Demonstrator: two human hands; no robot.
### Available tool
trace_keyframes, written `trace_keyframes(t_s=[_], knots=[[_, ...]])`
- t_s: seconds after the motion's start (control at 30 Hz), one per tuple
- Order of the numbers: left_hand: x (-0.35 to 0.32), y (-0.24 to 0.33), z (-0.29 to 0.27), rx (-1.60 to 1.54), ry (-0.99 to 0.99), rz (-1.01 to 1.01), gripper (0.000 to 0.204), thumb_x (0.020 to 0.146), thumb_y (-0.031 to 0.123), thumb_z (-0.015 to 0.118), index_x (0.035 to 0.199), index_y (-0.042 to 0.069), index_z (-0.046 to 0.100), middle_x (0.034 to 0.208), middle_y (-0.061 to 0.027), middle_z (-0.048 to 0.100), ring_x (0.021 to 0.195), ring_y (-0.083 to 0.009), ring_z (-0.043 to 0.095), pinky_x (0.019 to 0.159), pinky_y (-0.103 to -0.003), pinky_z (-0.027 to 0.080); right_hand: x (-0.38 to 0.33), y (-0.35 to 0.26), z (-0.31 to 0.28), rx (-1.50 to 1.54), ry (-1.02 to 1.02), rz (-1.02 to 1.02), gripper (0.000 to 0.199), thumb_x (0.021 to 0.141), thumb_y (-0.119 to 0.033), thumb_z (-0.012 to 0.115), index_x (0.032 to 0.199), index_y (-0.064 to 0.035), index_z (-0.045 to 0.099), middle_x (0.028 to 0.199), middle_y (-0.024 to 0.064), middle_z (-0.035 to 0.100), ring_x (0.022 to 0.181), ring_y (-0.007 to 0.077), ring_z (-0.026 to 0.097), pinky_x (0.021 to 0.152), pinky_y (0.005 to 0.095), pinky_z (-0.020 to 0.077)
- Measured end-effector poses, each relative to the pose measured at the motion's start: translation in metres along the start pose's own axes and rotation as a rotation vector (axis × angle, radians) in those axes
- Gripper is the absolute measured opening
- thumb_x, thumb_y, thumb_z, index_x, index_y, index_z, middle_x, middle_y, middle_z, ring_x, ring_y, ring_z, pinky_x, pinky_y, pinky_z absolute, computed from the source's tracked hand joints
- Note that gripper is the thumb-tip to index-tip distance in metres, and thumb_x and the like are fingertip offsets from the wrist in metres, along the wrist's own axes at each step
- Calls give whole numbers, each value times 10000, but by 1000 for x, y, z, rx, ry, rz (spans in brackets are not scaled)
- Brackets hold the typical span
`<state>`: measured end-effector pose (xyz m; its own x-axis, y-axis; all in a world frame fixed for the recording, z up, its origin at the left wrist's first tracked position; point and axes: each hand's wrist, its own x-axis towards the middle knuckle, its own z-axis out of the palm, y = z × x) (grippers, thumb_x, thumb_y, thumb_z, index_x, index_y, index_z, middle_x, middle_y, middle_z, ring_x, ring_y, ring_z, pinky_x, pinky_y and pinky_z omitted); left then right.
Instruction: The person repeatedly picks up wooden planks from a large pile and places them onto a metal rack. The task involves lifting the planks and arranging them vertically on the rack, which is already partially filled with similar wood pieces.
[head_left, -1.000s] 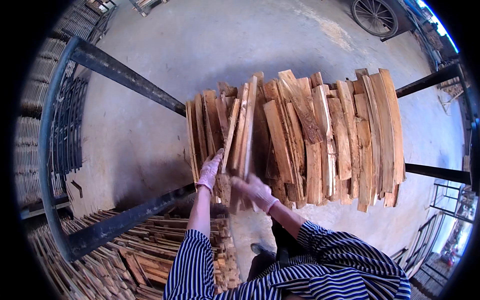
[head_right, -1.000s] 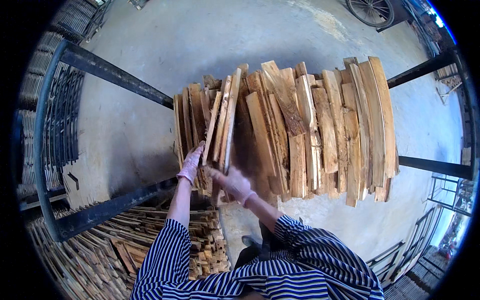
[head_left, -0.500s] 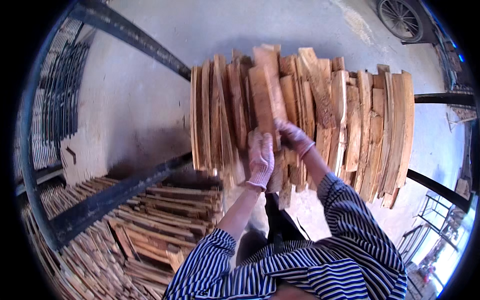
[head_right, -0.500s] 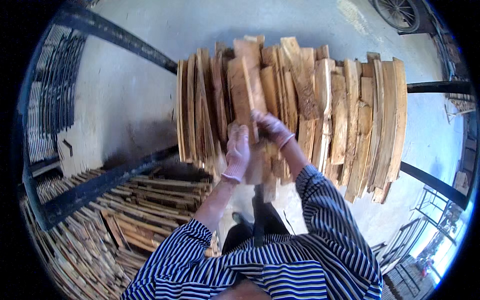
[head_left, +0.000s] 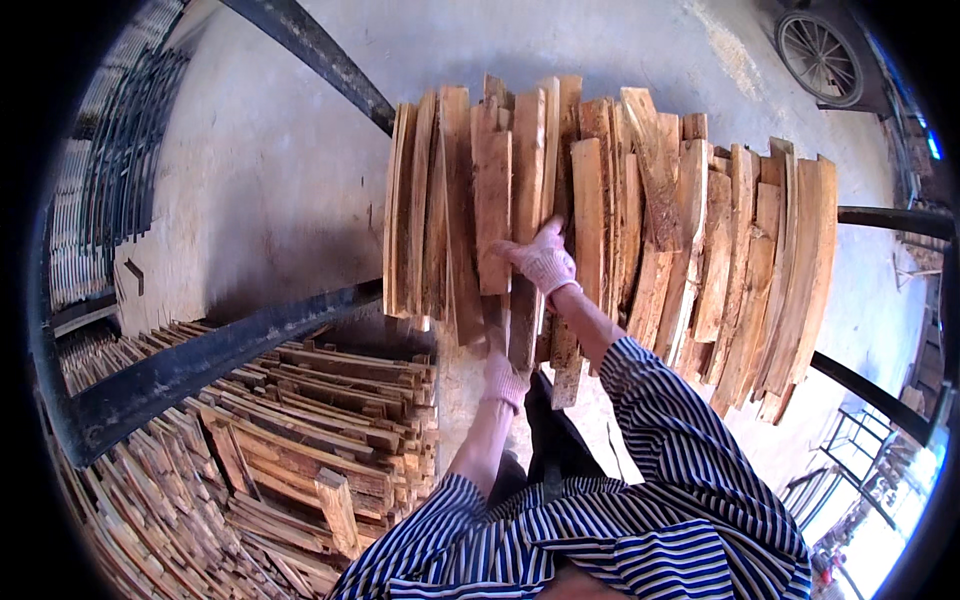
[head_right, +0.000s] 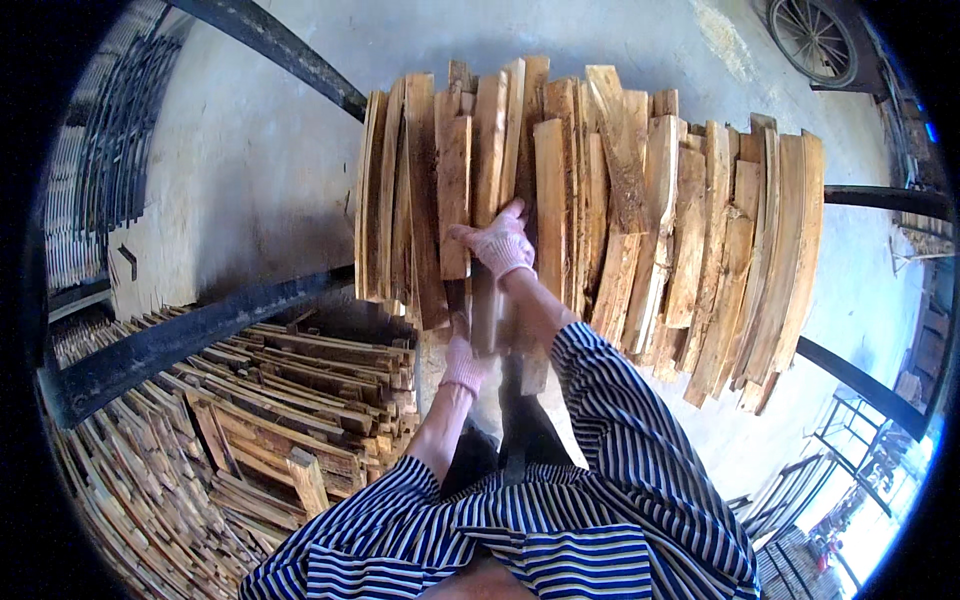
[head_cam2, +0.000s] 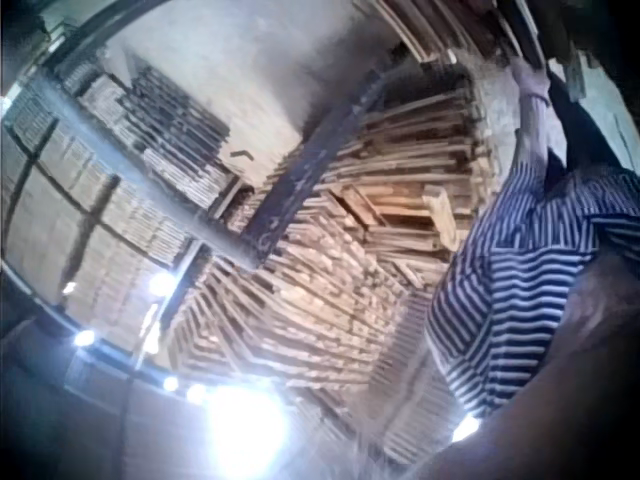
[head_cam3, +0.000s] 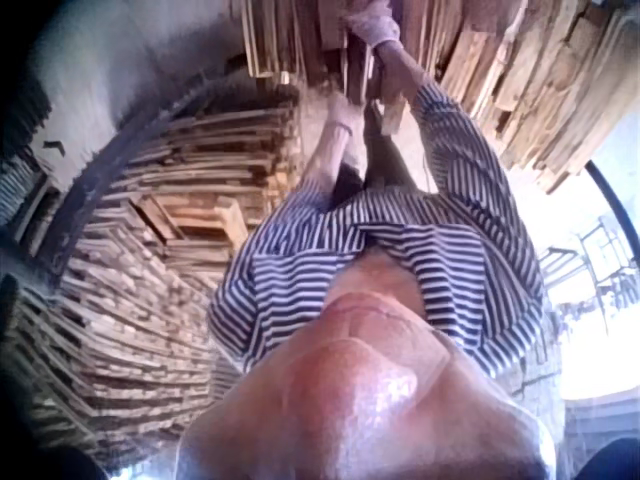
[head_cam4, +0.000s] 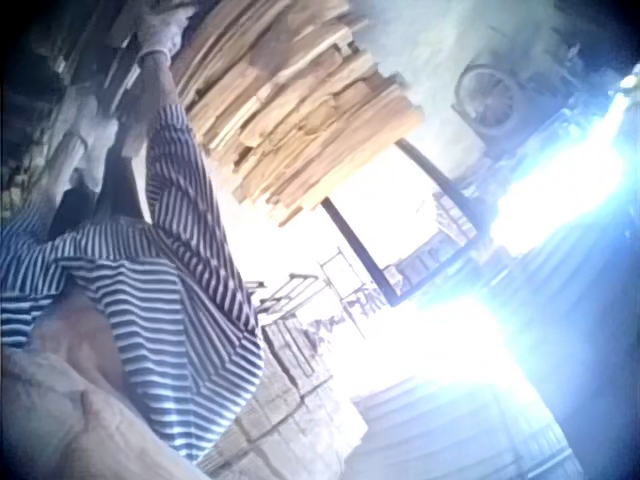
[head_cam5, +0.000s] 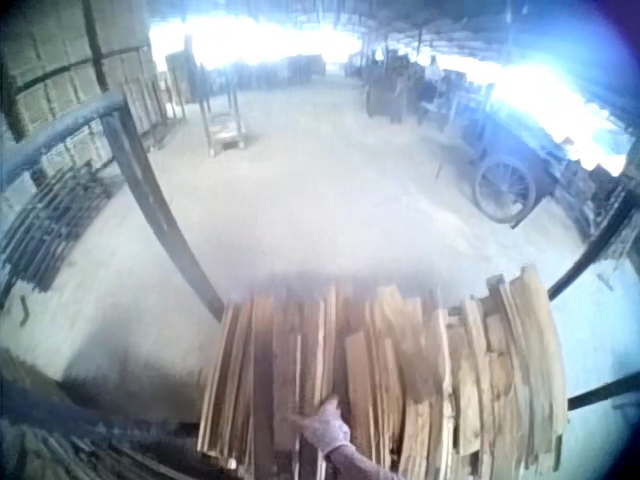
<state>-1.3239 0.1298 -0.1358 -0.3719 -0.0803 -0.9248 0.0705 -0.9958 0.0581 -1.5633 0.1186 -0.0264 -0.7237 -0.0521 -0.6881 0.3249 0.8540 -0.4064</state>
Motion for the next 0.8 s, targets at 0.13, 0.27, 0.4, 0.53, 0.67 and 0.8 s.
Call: trace_keyframes(t_s=[0.13,0.27,0.4,0.53,0.67,0.8], knots=[[-75,9,27,356,-12,-2,727,950,602,645,1456,101,499,1336,-160,606,1136,-373,623,995,-529,536,17,10,-22,126,-45,-17,1005,790,-529,831,1478,59,392,1361,249,621,1237,320,630,996,409,526],[-157,21,112,585,-207,14,985,922,709,579,1609,104,217,1582,-243,290,1349,-449,457,1141,-562,398,43,25,-119,684,-567,-194,568,923,-429,757,1263,17,667,1212,137,715,1084,199,688,924,373,554],[-41,39,189,275,-516,-7,869,965,671,565,1517,20,402,1493,-157,526,1301,-296,561,1074,-483,468,63,54,-147,571,-635,-429,545,961,-387,713,1339,-4,628,1230,111,712,1102,208,677,952,382,541],[31,52,224,574,-450,83,646,961,593,645,1343,73,621,1214,-76,710,1064,-197,672,939,-352,548,65,29,-95,176,-188,-176,826,757,-315,915,1338,80,481,1114,144,702,962,187,689,812,321,590],[-29,71,211,1020,-493,332,548,1009,466,606,1342,32,652,1285,-88,698,1176,-198,640,1050,-338,482,35,66,-68,590,-264,-234,676,828,-283,868,1313,39,525,1103,134,705,942,168,691,802,311,589],[-83,89,133,1196,-422,243,379,995,190,639,1319,-6,667,1386,-192,633,1352,-260,555,1160,-368,434,-92,112,-41,1144,-597,-276,671,881,-335,817,1434,-95,522,1271,19,681,1094,142,664,965,333,547]])
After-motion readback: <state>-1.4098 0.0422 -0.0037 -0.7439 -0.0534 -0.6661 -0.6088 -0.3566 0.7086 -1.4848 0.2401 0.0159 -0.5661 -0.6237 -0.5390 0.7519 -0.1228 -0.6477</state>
